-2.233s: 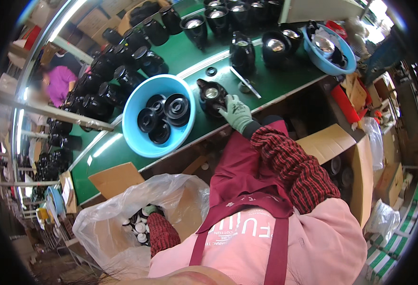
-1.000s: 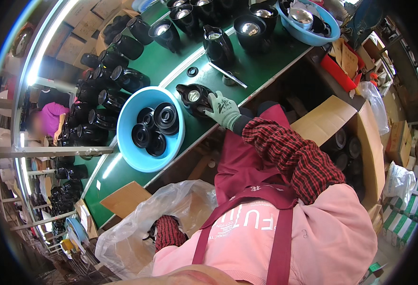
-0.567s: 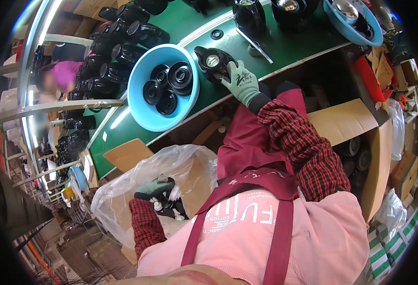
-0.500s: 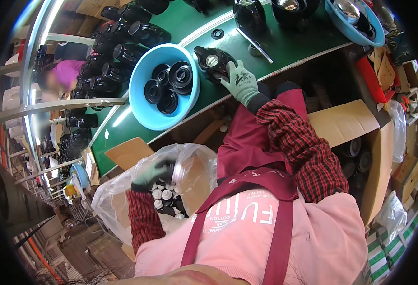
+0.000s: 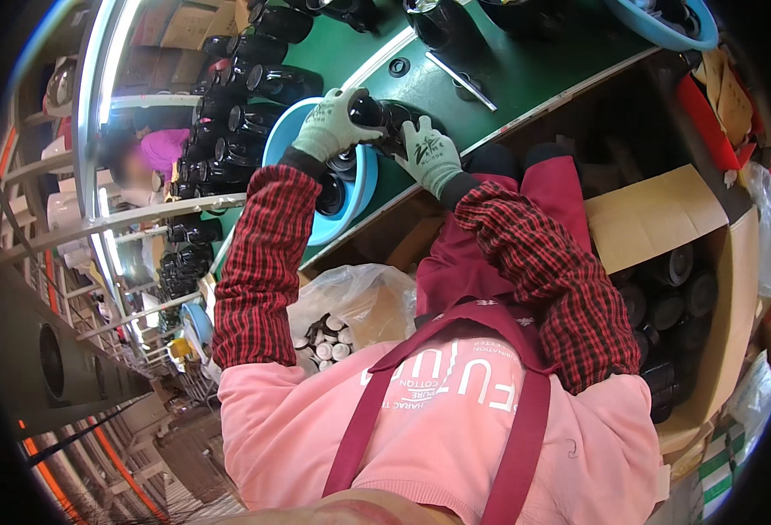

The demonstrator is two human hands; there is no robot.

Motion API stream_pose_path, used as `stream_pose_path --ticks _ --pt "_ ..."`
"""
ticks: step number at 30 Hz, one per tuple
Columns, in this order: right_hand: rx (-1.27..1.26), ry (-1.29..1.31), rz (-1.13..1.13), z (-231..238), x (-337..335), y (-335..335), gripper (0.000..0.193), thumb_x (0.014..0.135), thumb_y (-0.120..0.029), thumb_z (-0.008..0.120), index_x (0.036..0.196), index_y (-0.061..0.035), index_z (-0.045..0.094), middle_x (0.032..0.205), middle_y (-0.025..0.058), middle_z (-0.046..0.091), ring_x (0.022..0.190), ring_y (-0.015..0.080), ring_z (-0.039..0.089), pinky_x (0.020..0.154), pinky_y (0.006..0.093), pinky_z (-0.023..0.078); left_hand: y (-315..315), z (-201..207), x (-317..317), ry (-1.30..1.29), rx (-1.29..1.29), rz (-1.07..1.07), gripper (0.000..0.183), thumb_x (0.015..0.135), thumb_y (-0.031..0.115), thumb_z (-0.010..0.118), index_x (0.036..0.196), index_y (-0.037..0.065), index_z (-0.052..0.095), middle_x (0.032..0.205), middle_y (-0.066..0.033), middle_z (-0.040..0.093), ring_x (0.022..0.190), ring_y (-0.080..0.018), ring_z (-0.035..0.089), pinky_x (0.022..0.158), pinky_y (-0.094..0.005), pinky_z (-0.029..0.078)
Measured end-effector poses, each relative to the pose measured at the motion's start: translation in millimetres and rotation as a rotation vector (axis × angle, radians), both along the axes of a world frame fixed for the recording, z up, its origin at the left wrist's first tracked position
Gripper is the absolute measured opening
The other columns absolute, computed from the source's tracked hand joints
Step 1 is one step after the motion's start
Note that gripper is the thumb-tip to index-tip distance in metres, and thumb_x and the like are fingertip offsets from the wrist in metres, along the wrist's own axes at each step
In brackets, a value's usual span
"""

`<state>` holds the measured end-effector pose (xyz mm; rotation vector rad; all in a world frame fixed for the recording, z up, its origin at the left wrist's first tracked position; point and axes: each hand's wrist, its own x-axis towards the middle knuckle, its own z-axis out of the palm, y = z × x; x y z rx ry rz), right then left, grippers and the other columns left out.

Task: The person assembles black kettles by inserting a metal heating element into the base, then placing a black lid on top. They handle each kettle one at a time, moving them from a blue basin to a cardboard box after assembly.

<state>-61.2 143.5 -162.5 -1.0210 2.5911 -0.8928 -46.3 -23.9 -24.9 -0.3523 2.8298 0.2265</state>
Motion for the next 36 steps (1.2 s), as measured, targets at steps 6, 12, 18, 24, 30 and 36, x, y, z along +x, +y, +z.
stream_pose_path --ticks 6,12,18,24,30,36 --pt "0.001 -0.043 0.026 -3 -4 3 0.055 0.087 -0.040 0.073 0.124 -0.0097 0.048 0.119 0.0173 0.053 0.096 0.0330 0.069 0.077 0.0432 0.058 6 10 -8 -0.094 0.000 -0.151 0.087 0.064 0.027 0.092 0.142 0.017 0.055 0.135 -0.0185 0.052 0.122 -0.0380 0.058 0.103 -0.0449 0.052" --pt "-0.018 0.007 0.016 -3 1 1 0.055 0.085 -0.042 0.075 0.120 -0.0097 0.049 0.117 0.0167 0.054 0.094 0.0309 0.070 0.076 0.0417 0.058 9 17 -5 -0.100 -0.279 -0.408 0.110 0.060 0.036 0.095 0.153 0.026 0.039 0.153 -0.0162 0.038 0.140 -0.0417 0.040 0.113 -0.0531 0.040" --pt "-0.032 0.014 0.010 -6 -2 1 0.056 0.084 -0.043 0.076 0.120 -0.0097 0.049 0.115 0.0168 0.054 0.093 0.0305 0.070 0.075 0.0419 0.059 21 27 -18 -0.194 -0.347 -0.102 0.094 0.077 0.040 0.086 0.155 0.019 0.040 0.140 -0.0096 0.056 0.129 -0.0322 0.054 0.112 -0.0507 0.041" --pt "-0.035 -0.023 0.025 -3 -2 3 0.055 0.085 -0.042 0.075 0.121 -0.0098 0.049 0.117 0.0174 0.054 0.095 0.0322 0.069 0.077 0.0432 0.057 -7 29 -29 0.491 0.490 -0.187 0.063 0.081 0.009 0.082 0.139 0.010 0.058 0.127 -0.0089 0.065 0.122 -0.0243 0.060 0.107 -0.0388 0.047" --pt "-0.085 0.078 0.035 -11 2 2 0.056 0.083 -0.044 0.076 0.122 -0.0109 0.053 0.114 0.0171 0.055 0.089 0.0300 0.070 0.073 0.0408 0.058 15 15 -19 -0.098 0.254 -0.358 0.048 0.091 0.035 0.072 0.131 0.010 0.066 0.116 -0.0164 0.071 0.108 -0.0323 0.068 0.100 -0.0382 0.052" --pt "-0.008 -0.016 0.045 2 -3 6 0.054 0.084 -0.040 0.076 0.119 -0.0086 0.049 0.115 0.0165 0.053 0.095 0.0328 0.068 0.076 0.0429 0.058 26 22 -23 0.172 -0.140 -0.312 0.080 0.082 0.058 0.075 0.134 0.000 0.057 0.126 -0.0196 0.060 0.111 -0.0356 0.065 0.094 -0.0437 0.054"
